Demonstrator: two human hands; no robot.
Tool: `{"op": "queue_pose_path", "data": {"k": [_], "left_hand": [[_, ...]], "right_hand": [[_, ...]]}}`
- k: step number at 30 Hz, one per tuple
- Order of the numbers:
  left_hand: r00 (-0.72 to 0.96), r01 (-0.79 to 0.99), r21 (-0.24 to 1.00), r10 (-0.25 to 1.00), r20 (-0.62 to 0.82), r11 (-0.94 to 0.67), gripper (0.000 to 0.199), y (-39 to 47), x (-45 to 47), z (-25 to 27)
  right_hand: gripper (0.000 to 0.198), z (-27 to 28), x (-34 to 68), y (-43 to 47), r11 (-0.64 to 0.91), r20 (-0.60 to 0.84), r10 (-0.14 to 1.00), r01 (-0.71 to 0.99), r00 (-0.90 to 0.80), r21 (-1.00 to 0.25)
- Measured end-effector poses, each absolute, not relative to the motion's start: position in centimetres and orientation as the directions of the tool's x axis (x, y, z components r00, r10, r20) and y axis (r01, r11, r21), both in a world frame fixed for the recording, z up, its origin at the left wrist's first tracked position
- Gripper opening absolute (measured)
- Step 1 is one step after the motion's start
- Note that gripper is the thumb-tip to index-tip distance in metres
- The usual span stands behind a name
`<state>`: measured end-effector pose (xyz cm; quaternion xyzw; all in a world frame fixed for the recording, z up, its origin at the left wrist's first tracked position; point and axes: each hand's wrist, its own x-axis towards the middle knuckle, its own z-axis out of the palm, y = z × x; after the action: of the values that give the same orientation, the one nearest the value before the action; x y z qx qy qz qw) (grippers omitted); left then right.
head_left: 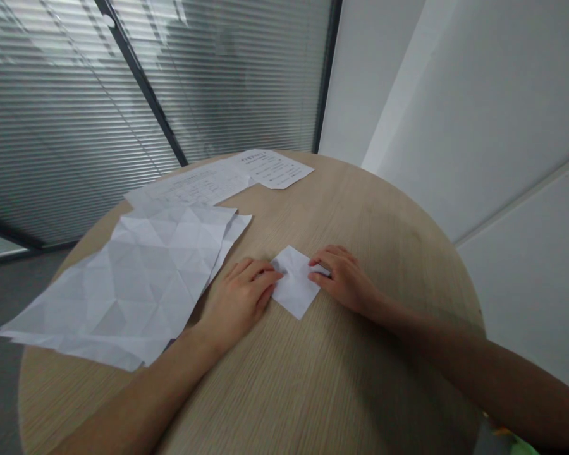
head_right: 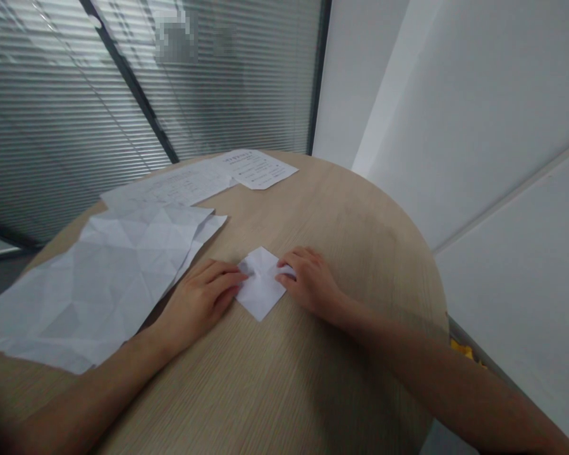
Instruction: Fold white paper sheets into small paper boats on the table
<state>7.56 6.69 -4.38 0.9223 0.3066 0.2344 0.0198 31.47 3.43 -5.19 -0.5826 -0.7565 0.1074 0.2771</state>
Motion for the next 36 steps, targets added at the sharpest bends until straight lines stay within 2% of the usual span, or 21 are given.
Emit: {"op": "queue_pose_path", "data": {"k": [3,7,12,15,18,21,24,27,32,36], "left_hand": [[0.645,0.615,0.227,0.647,0.407,-0.755,0.020,6.9,7.5,-4.5],[0.651,0.615,0.271,0.671,0.355,-0.740,0.012,7.1,7.4,-4.3],[0.603,0.631,0.314,0.703,0.377,-0.710,0.021,7.0,7.5,-4.1],[0.582,0.644,0.308,0.710,0.397,-0.700,0.029,6.9,7.5,-4.0],[0.571,0.657,0.296,0.714,0.406,-0.693,0.040,6.8,7.5,-4.1],[0.570,0.660,0.284,0.710,0.413,-0.696,0.044,6.8,7.4,-4.1],[0.611,0.644,0.235,0.674,0.415,-0.728,0.028,6.7,7.4,-4.0],[0.667,0.610,0.176,0.620,0.412,-0.773,0.011,6.6,7.4,-3.9],[0.759,0.557,0.100,0.554,0.342,-0.824,0.019,6.2,7.4,-3.5],[0.783,0.553,0.067,0.545,0.301,-0.831,0.020,5.6,7.6,-3.0]], "right_hand": [[0.026,-5.3,31.3,3.4,0.268,0.285,0.949,0.823,-0.136,-0.501],[0.038,-5.2,31.2,3.5,0.223,0.255,0.963,0.803,-0.091,-0.552],[0.050,-5.5,31.5,3.9,0.153,0.218,0.976,0.735,-0.008,-0.661],[0.051,-5.6,31.5,4.0,0.159,0.231,0.973,0.726,-0.001,-0.669],[0.031,-5.4,31.2,3.8,0.170,0.235,0.972,0.732,-0.015,-0.659],[0.009,-5.3,31.0,3.7,0.192,0.274,0.962,0.757,-0.018,-0.625],[0.010,-5.3,31.0,3.5,0.289,0.358,0.929,0.782,-0.090,-0.552],[0.012,-5.1,31.4,3.2,0.425,0.403,0.879,0.800,-0.254,-0.423],[0.027,-4.4,31.8,2.4,0.597,0.329,0.792,0.766,-0.515,-0.238],[0.023,-3.9,31.7,2.0,0.632,0.257,0.772,0.745,-0.581,-0.215]]}}
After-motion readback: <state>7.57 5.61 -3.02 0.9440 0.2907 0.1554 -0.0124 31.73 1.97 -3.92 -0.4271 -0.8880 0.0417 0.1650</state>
